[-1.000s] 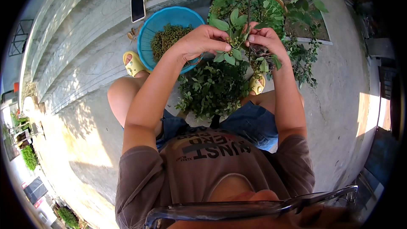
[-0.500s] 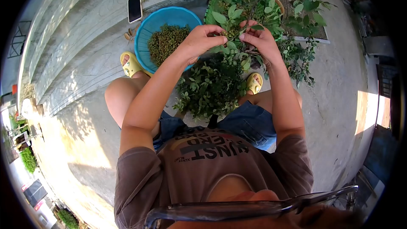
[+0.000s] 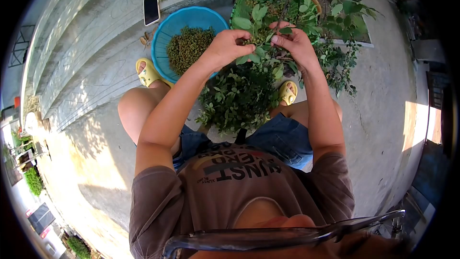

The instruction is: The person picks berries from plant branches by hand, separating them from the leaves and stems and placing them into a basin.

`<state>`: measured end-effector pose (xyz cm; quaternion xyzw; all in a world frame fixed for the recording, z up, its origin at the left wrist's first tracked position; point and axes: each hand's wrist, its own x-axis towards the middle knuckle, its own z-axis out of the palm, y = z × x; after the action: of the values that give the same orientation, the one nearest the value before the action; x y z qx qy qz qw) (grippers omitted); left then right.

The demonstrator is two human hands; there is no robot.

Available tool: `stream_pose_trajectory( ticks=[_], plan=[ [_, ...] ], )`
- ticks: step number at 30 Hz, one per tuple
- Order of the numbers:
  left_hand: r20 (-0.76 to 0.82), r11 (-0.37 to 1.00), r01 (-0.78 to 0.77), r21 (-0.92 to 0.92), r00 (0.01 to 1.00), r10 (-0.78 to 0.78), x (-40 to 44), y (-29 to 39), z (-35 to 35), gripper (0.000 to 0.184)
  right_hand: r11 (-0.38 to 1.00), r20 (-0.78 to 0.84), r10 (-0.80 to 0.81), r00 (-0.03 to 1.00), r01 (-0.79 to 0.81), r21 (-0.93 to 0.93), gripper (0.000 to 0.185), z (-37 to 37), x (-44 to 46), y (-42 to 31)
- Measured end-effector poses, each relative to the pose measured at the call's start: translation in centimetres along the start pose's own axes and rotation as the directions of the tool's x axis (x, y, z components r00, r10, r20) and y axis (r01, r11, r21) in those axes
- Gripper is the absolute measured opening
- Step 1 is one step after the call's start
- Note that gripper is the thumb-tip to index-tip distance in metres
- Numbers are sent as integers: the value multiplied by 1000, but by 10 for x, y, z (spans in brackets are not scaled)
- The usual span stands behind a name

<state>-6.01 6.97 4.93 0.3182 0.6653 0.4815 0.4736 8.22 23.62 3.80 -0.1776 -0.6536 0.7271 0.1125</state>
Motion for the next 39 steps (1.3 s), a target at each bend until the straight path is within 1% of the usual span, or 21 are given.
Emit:
stream_pose_trajectory(
  ticks=[1,3,7,9,10,12,13,17,20,22,24,26,29,31,32,33,34,35,36,38,39],
  plan=[
    [0,1000,-1,0,1000,1,-1,1,2,25,1000,-7,-14,1000,14,4,29,0,0,1],
    [24,967,-4,-254,1000,10,-3,2,5,30,1000,-14,-29,999,29,8,28,0,-1,2],
    [-8,904,-29,-426,1000,28,3,-11,10,38,996,-100,-50,994,57,62,23,0,0,0],
    [-104,747,-102,-657,994,44,0,-11,19,41,992,-170,-78,982,94,88,24,1,2,0],
    [-107,747,-109,-655,993,51,2,-13,21,41,991,-168,-85,982,101,85,24,1,3,0],
    [-195,650,-109,-752,979,-61,3,-18,24,40,984,-285,-44,957,91,154,26,2,2,0],
    [-156,621,-65,-781,983,-93,2,-16,23,38,984,-286,-48,957,95,153,26,2,3,1],
    [-138,599,-31,-800,981,-135,4,-25,25,32,956,-336,-37,941,132,264,21,4,2,0],
    [-188,651,-75,-755,977,-105,5,-24,32,25,946,-361,-26,932,140,294,17,7,2,-1],
    [-346,633,-257,-730,938,-18,4,-15,37,16,941,-369,-25,929,146,304,17,6,2,1],
    [-361,616,-269,-740,932,-28,5,-10,35,13,968,-343,6,939,80,238,15,3,4,3],
    [-376,599,-280,-750,926,-39,9,-11,31,10,961,-348,-14,937,110,255,14,4,3,3],
    [-370,648,-306,-698,928,40,13,-20,32,5,949,-371,-19,928,133,284,13,7,4,-2],
    [-358,812,-322,-487,922,151,11,-22,37,7,946,-389,0,921,127,299,12,4,4,0],
    [-355,813,-320,-486,923,151,12,-25,39,7,953,-363,13,932,98,287,15,-1,5,3],
    [-403,875,-449,-179,845,352,12,-21,43,8,959,-336,28,941,70,275,18,-4,5,6],
    [-379,831,-536,146,746,548,12,-18,45,10,958,-339,30,940,69,277,18,-5,6,8],
    [-295,757,-558,341,701,650,7,-16,44,11,958,-334,25,942,74,278,19,-5,7,10],
    [-293,757,-557,341,702,648,9,-17,44,11,957,-328,19,944,78,279,20,-4,6,10],
    [-127,529,-640,557,563,816,16,-21,43,12,954,-345,20,938,85,287,20,0,3,7],
    [-115,472,-653,593,512,851,20,-22,44,12,952,-360,20,933,93,292,19,1,1,5]
  ],
)
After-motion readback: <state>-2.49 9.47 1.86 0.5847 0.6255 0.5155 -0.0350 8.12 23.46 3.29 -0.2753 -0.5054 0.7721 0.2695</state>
